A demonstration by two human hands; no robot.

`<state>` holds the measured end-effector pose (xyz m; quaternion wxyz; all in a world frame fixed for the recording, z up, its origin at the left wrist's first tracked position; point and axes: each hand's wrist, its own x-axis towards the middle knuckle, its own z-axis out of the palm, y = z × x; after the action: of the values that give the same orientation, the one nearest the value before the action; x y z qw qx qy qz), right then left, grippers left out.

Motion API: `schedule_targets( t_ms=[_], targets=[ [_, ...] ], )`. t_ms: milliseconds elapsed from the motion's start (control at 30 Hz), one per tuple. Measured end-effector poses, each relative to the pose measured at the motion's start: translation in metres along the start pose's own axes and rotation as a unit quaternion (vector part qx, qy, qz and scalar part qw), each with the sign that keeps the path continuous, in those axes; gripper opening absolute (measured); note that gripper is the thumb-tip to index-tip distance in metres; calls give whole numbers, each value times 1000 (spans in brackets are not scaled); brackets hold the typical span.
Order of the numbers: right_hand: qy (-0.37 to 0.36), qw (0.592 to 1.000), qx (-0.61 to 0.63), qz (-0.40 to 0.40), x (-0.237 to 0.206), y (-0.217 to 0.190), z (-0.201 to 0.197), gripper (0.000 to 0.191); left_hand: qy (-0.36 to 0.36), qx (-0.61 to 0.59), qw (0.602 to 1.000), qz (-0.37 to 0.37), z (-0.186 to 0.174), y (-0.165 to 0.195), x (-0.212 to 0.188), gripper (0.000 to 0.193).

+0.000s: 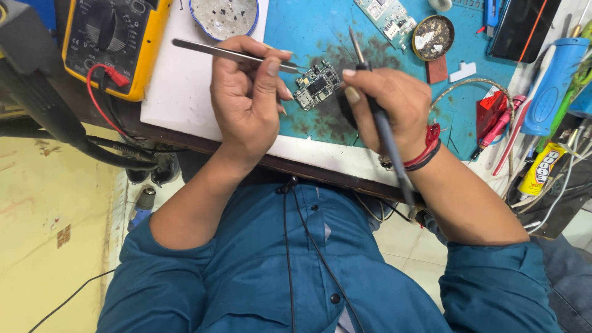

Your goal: The person solders a small circuit board on a workbench, holding the board with one hand while applying a soldering iron to its components. They use tweezers to reposition parts, touch the iron to different points on the board, and occasionally lift the board to work on other areas.

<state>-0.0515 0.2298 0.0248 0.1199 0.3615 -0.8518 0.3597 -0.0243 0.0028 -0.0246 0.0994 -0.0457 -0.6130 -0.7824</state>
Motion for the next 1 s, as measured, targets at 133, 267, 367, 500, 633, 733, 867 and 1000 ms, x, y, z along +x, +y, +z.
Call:
schedule_targets(
  t_ms=[133,267,367,500,633,733,867,1000],
  targets=[
    [-28,997,-72,14,7,-6,1,45,17,-18,1000,4,0,-2,0,17],
    [-66,995,-80,6,16,-11,-1,59,19,-14,1000,14,1,-2,2,16],
    [-92,993,-68,-19,20,-10,0,63,21,-15,999,19,1,-3,3,16],
    [-100,991,-81,-29,20,-8,1,62,18,-11,999,28,2,-5,3,16],
    [-90,991,-97,-24,20,-6,1,59,20,-4,999,37,1,-6,4,15],
    [-52,993,-103,-1,19,-9,1,54,25,-14,999,44,1,-6,4,15],
    [-59,987,-145,38,22,-15,7,71,40,-23,998,49,-1,-5,3,16],
    [-77,982,-170,29,26,-18,13,69,51,-18,997,57,-1,-6,2,17]
  ],
)
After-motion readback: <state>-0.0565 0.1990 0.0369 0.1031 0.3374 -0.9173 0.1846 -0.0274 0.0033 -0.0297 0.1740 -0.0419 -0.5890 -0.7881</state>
